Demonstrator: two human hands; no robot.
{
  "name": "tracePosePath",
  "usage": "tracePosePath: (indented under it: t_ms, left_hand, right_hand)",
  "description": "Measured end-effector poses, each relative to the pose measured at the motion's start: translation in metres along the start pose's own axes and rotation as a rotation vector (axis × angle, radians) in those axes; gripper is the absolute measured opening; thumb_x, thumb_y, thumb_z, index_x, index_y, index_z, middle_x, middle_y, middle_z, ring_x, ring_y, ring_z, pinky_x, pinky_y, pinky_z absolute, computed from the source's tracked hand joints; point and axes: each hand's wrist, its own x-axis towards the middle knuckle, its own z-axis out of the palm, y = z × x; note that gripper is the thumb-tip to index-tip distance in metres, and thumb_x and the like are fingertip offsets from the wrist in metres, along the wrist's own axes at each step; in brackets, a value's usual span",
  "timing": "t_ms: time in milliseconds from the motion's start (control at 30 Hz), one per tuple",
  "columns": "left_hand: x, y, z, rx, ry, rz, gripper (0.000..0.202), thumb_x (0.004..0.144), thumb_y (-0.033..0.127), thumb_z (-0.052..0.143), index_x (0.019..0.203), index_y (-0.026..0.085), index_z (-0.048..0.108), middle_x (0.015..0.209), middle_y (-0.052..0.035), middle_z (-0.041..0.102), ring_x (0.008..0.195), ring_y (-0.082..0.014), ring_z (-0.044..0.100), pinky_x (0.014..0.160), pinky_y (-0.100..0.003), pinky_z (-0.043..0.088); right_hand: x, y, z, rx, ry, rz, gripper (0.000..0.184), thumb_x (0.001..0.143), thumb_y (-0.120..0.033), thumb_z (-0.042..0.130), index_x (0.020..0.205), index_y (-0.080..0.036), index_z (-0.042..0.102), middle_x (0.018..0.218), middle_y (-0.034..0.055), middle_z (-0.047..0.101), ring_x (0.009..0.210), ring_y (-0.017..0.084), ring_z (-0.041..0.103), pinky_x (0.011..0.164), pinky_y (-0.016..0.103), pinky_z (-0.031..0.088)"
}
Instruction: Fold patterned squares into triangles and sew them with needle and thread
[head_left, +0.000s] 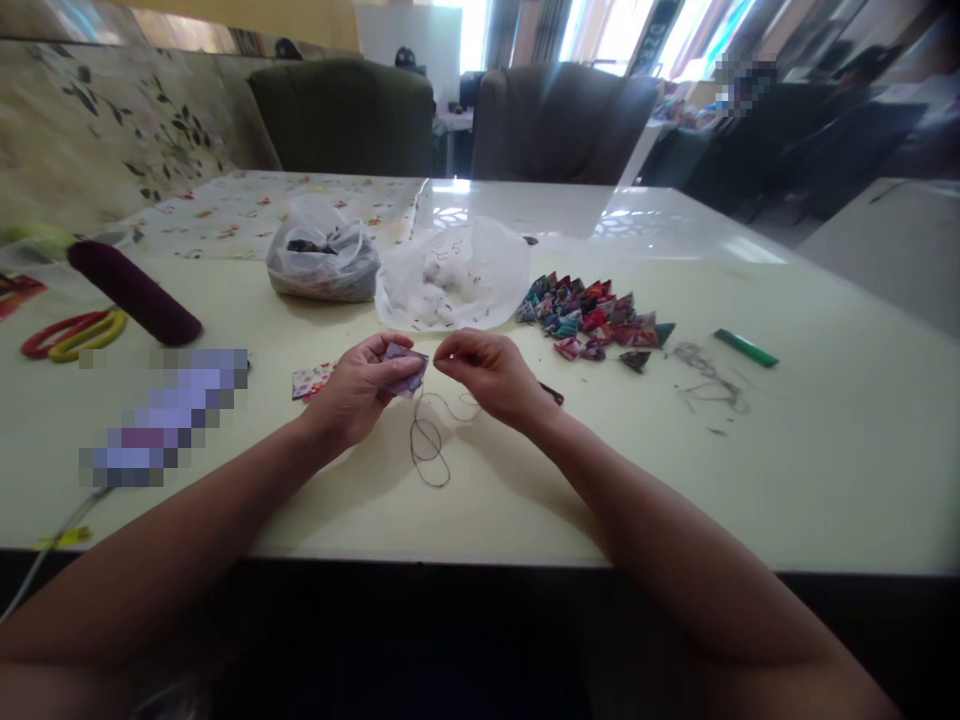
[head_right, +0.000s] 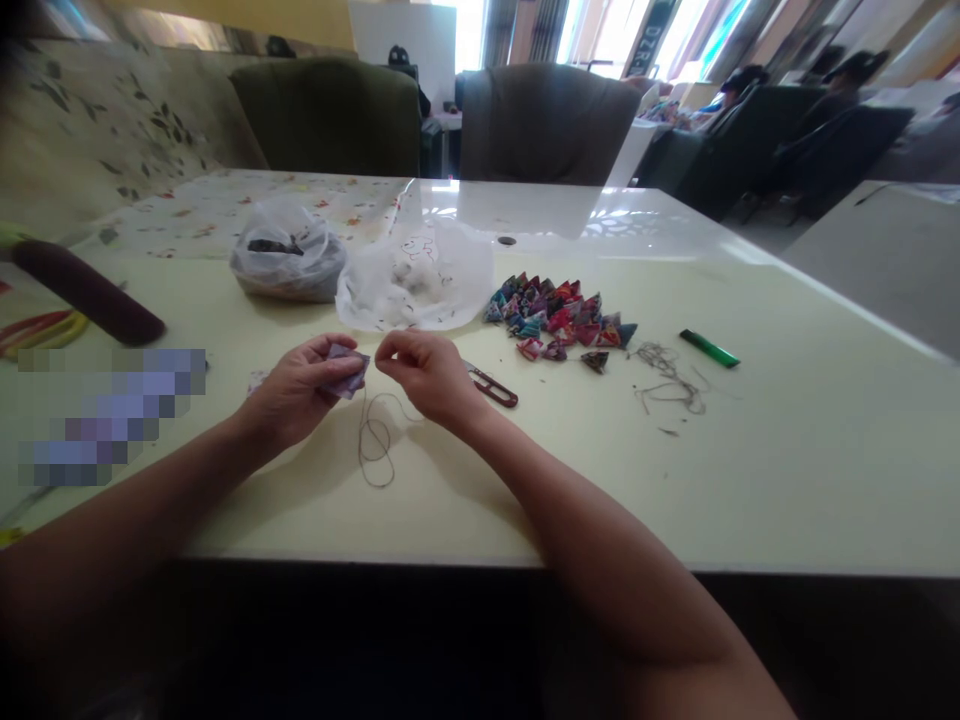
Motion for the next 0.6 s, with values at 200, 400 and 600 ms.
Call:
tracePosePath:
  t_ms: [200, 400, 600]
  left_hand:
    - [0.0003, 0.0014, 0.0014, -0.068, -0.042, -0.057, 0.032, 0.063, 0.014, 0.084, 0.088, 0.016, 0.064, 0.069, 0.0018, 0.065, 0.061, -0.0090, 0.062, 0.061, -0.021, 0.049]
    - [0.0012, 0.0012, 0.0004, -0.081, -0.063, -0.098, 0.032, 0.061, 0.015, 0.086, 0.086, 0.016, 0.065, 0.069, 0.0025, 0.064, 0.060, -0.0083, 0.062, 0.060, -0.020, 0.050]
    - [0.0013, 0.0011, 0.0000, -0.054, -0.064, -0.112, 0.033, 0.060, 0.015, 0.087, 0.085, 0.016, 0.067, 0.067, 0.0025, 0.064, 0.059, -0.0076, 0.060, 0.057, -0.018, 0.048]
  right_hand:
    - [0.0030, 0.0049, -0.0055, 0.222, -0.110, 0.048, 0.012, 0.082, -0.029, 0.067, 0.079, -0.017, 0.067, 0.072, -0.0013, 0.057, 0.069, 0.011, 0.046, 0.065, 0.026, 0.036]
    - [0.0042, 0.0069, -0.0063, 0.235, -0.120, 0.031, 0.010, 0.081, -0.027, 0.067, 0.078, -0.017, 0.068, 0.073, -0.0011, 0.059, 0.071, 0.011, 0.048, 0.067, 0.026, 0.039]
    - [0.0044, 0.0077, -0.0055, 0.171, -0.093, -0.033, 0.007, 0.082, -0.021, 0.067, 0.078, -0.016, 0.069, 0.077, 0.0002, 0.063, 0.074, 0.012, 0.053, 0.070, 0.026, 0.041]
